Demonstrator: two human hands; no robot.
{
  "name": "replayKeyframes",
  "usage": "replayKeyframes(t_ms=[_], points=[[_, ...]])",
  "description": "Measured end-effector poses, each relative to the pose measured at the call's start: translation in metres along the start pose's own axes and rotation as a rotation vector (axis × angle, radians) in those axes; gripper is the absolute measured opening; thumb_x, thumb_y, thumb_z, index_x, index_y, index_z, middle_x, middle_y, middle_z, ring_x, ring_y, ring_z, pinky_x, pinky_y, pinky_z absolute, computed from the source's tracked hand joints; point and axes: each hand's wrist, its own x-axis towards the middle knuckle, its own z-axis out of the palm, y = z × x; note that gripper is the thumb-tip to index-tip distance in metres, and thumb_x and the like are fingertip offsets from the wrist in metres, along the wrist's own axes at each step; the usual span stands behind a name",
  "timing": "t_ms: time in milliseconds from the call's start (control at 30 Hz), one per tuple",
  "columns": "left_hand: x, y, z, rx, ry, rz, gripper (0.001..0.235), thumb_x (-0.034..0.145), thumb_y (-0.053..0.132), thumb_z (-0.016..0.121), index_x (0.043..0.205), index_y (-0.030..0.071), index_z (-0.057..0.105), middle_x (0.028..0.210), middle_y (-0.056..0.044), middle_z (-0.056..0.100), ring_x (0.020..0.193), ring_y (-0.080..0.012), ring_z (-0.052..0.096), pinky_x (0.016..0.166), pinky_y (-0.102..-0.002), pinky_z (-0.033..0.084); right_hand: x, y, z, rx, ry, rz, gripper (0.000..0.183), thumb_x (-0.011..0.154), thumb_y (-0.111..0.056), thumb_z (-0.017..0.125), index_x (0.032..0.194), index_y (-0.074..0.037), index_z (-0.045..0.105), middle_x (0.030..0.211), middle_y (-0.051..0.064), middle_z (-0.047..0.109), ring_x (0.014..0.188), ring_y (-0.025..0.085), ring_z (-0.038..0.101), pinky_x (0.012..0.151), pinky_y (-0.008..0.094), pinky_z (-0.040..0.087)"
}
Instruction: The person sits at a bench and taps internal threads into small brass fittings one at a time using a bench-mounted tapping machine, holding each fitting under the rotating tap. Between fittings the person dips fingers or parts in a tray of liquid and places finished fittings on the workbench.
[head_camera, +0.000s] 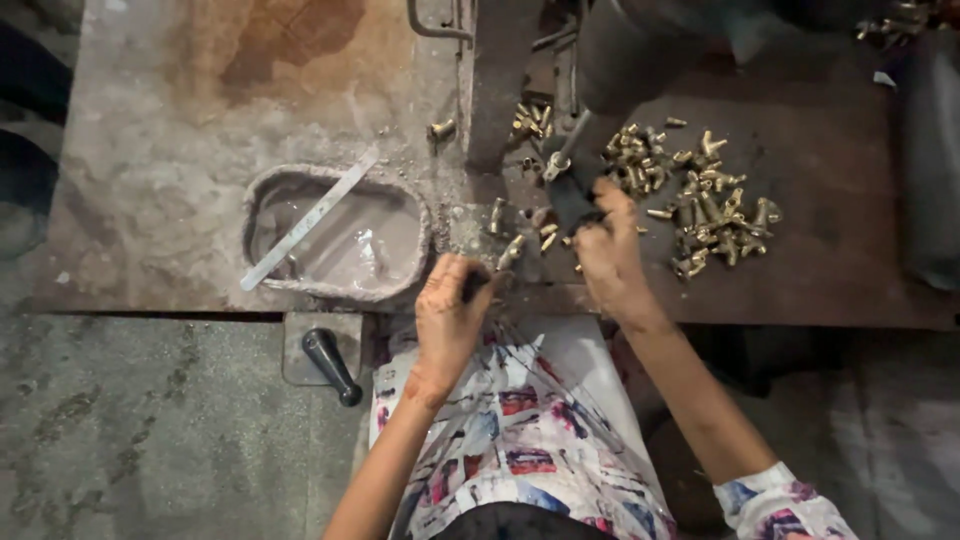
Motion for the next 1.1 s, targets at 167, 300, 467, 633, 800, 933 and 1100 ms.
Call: replayKeyframes(t_ms=[167, 300, 467, 633, 800, 933, 1100], points=[[0.012, 0.013, -0.01, 0.123, 0.043, -0.01, 0.017, 0.087, 0.008, 0.078, 0.1, 0.006, 0.067, 0.093, -0.01, 0.066, 0.084, -0.0288, 0.067, 0.074, -0.04, 0.054, 0.007, 0.005, 0.006, 0.341, -0.086, 0.001, 0.05, 0.1, -0.009, 0.045, 0.148, 0.003, 0.044, 0.134, 0.014, 0.06, 0.117, 0.02, 0.063, 0.106, 0.034, 0.054], [0.037, 0.015, -0.004, 0.214, 0.01, 0.063, 0.016, 0.091, 0.009, 0.074, 0.106, 0.006, 0.068, 0.1, -0.011, 0.067, 0.096, -0.0308, 0.065, 0.083, -0.044, 0.053, 0.003, 0.024, -0.006, 0.102, 0.004, 0.095, 0.055, 0.095, -0.006, 0.048, 0.149, 0.002, 0.038, 0.134, 0.012, 0.056, 0.116, 0.017, 0.06, 0.101, 0.031, 0.052], [0.07, 0.0, 0.029, 0.55, -0.114, 0.088, 0.037, 0.08, 0.015, 0.073, 0.116, 0.005, 0.069, 0.109, -0.016, 0.068, 0.111, -0.0418, 0.058, 0.086, -0.049, 0.05, 0.011, -0.018, 0.005, 0.105, -0.04, 0.211, 0.049, 0.094, 0.002, 0.047, 0.141, 0.006, 0.061, 0.116, 0.018, 0.068, 0.099, 0.019, 0.065, 0.089, 0.034, 0.054], [0.066, 0.015, 0.009, 0.148, -0.112, -0.035, 0.027, 0.083, 0.012, 0.075, 0.11, 0.006, 0.074, 0.104, -0.011, 0.075, 0.102, -0.0311, 0.066, 0.087, -0.041, 0.054, -0.001, 0.026, 0.006, 0.184, -0.009, 0.053, 0.049, 0.098, -0.003, 0.05, 0.146, 0.003, 0.038, 0.135, 0.013, 0.054, 0.118, 0.017, 0.058, 0.103, 0.033, 0.05], [0.037, 0.015, -0.005, -0.567, -0.002, -0.422, 0.025, 0.093, 0.01, 0.075, 0.115, 0.0, 0.073, 0.103, -0.006, 0.077, 0.095, -0.0126, 0.07, 0.084, -0.025, 0.056, -0.001, 0.036, 0.008, 0.139, -0.041, -0.166, 0.04, 0.1, -0.003, 0.051, 0.139, 0.002, 0.042, 0.144, 0.013, 0.045, 0.129, 0.018, 0.052, 0.116, 0.034, 0.044], [0.022, 0.021, -0.01, -0.742, 0.035, -0.595, 0.033, 0.091, 0.008, 0.075, 0.122, 0.001, 0.072, 0.104, -0.003, 0.075, 0.091, -0.0078, 0.067, 0.077, -0.022, 0.053, 0.014, -0.024, 0.008, 0.159, -0.049, 0.014, 0.043, 0.092, -0.003, 0.048, 0.135, 0.002, 0.053, 0.12, 0.011, 0.062, 0.109, 0.017, 0.062, 0.1, 0.03, 0.051], [0.017, 0.017, -0.012, -0.787, 0.021, -0.677, 0.038, 0.088, 0.008, 0.075, 0.126, 0.002, 0.07, 0.102, -0.002, 0.075, 0.087, -0.0073, 0.066, 0.072, -0.021, 0.051, 0.015, -0.008, 0.013, -0.07, -0.008, 0.107, 0.028, 0.095, -0.001, 0.053, 0.114, 0.001, 0.073, 0.1, 0.01, 0.076, 0.091, 0.019, 0.071, 0.084, 0.031, 0.055]])
